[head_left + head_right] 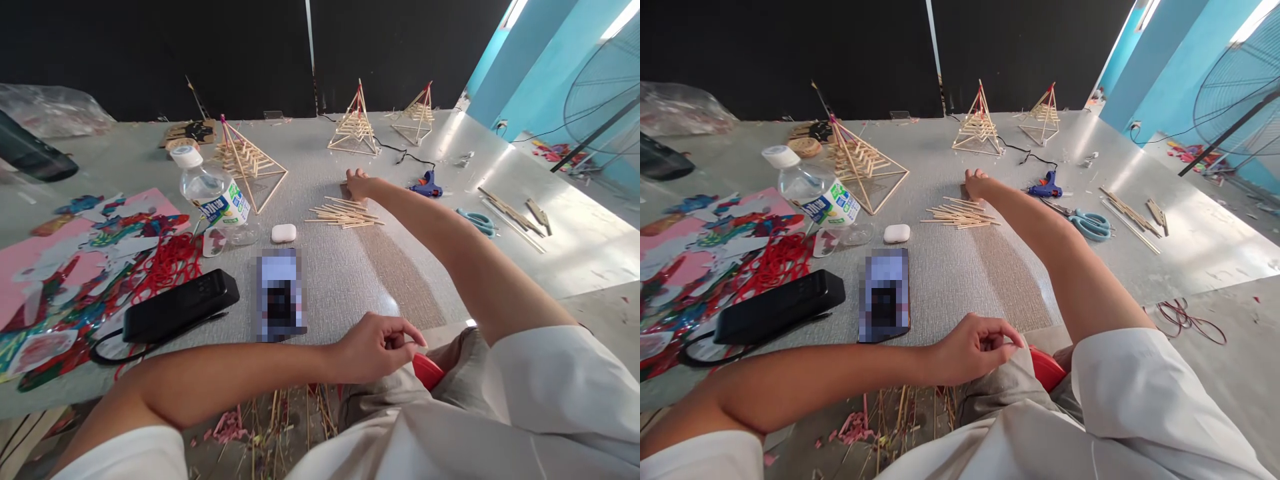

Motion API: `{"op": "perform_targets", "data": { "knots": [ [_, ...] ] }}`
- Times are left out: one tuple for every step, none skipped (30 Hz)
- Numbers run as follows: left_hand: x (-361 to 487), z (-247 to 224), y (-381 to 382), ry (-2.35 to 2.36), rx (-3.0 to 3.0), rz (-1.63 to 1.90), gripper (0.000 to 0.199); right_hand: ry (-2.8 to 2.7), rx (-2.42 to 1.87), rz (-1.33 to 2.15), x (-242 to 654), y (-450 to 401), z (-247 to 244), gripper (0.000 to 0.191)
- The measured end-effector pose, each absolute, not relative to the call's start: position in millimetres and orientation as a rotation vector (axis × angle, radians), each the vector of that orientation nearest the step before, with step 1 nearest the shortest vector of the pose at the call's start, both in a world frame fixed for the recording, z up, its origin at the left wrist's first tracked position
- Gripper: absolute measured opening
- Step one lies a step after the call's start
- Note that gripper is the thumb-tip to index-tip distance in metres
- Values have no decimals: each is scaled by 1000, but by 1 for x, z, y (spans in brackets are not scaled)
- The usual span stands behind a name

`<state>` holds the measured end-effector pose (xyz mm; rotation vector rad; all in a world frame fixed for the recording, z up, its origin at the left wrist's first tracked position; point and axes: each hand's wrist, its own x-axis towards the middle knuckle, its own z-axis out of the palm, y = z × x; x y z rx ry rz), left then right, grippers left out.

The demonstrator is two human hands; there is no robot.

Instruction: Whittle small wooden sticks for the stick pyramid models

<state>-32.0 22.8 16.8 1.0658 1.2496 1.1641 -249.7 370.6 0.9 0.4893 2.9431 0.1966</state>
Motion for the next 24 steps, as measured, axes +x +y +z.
{"op": "perform_targets", "data": {
  "knots": [
    [-32, 16, 23, 1252, 1066, 1162, 20, 2928, 509, 176, -245, 368, 3, 87],
    [-32, 16, 23, 1254, 1064, 1160, 20, 2913, 530, 153, -239, 366, 6, 86],
    [-31, 15, 23, 1253, 1062, 1157, 19, 2904, 549, 128, -234, 364, 11, 84],
    [-31, 14, 23, 1251, 1058, 1156, 19, 2901, 564, 100, -229, 363, 17, 83],
    [-31, 14, 23, 1247, 1053, 1155, 20, 2902, 580, 71, -223, 363, 23, 80],
    [-31, 13, 23, 1243, 1048, 1155, 20, 2905, 594, 37, -218, 364, 31, 78],
    [-31, 12, 24, 1238, 1045, 1157, 20, 2910, 605, 0, -213, 365, 39, 75],
    [-31, 11, 24, 1234, 1043, 1158, 20, 2914, 615, -40, -207, 367, 48, 72],
    [-32, 11, 24, 1232, 1043, 1160, 21, 2917, 620, -83, -200, 369, 56, 71],
    [-32, 11, 24, 1233, 1048, 1163, 21, 2922, 622, -125, -192, 371, 64, 70],
    [-32, 11, 23, 1234, 1055, 1166, 21, 2929, 617, -164, -182, 372, 70, 68],
    [-32, 11, 23, 1236, 1062, 1169, 21, 2936, 602, -203, -170, 374, 76, 66],
    [-33, 12, 23, 1239, 1070, 1172, 21, 2944, 578, -241, -157, 374, 80, 63],
    [-33, 13, 23, 1241, 1077, 1174, 21, 2943, 549, -276, -141, 373, 82, 60],
    [-33, 13, 22, 1242, 1084, 1176, 21, 2939, 506, -325, -125, 372, 82, 57],
    [-33, 14, 22, 1243, 1088, 1177, 21, 2937, 467, -367, -107, 368, 81, 55],
    [-33, 14, 22, 1242, 1090, 1176, 21, 2939, 436, -397, -89, 364, 78, 51],
    [-33, 14, 22, 1241, 1091, 1176, 20, 2973, 373, -452, -71, 358, 73, 46],
    [-33, 14, 23, 1240, 1092, 1177, 20, 3012, 319, -492, -55, 350, 68, 41],
    [-33, 14, 23, 1240, 1094, 1179, 20, 3059, 251, -532, -39, 342, 61, 38],
    [-33, 13, 23, 1240, 1095, 1181, 20, 3097, 159, -585, -26, 333, 54, 36],
    [-33, 13, 23, 1240, 1096, 1181, 20, 3123, 51, -637, -15, 323, 47, 36],
    [-34, 13, 24, 1242, 1096, 1181, 20, 3144, -48, -666, -7, 313, 41, 36],
    [-34, 13, 24, 1245, 1095, 1177, 20, 3144, -147, -661, -3, 304, 34, 36]
  ]
}}
